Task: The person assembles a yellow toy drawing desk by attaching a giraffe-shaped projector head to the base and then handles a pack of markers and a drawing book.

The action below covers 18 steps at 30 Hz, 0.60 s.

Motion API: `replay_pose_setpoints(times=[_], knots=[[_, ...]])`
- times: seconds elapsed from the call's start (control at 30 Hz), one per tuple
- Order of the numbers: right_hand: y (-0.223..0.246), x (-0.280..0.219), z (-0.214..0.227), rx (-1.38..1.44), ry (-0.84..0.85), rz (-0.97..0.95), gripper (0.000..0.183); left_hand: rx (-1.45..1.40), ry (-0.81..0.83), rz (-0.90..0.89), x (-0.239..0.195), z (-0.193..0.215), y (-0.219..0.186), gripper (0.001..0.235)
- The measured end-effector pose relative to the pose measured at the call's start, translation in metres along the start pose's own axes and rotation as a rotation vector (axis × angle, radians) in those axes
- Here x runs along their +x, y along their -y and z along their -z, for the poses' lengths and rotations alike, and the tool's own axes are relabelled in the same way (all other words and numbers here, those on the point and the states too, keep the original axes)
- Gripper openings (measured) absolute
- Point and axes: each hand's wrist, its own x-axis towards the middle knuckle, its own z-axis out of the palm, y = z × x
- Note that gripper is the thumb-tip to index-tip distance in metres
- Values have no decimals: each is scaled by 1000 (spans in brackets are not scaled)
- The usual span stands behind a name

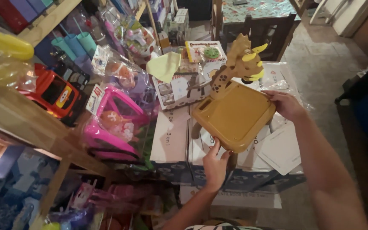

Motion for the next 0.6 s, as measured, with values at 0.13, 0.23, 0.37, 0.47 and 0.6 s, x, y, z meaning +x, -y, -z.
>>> replay_pose_setpoints(times=[0.13,0.23,0.37,0.47,0.6], knots=[[4,-3,-8,-14,-1,-24,53,-10,23,-40,3,-3,9,72],[11,-10,-18,-27,-6,-42,53,22,39,-44,2,-5,16,72],[17,-11,-23,-39,1,-67,54,-18,45,-3,5,-4,25,72],[21,-15,-31,-24,-9,-75,54,-36,76,-4,1,1,18,71],[22,-17,-32,-47,-22,-77,52,-37,76,-21,3,-1,24,71]])
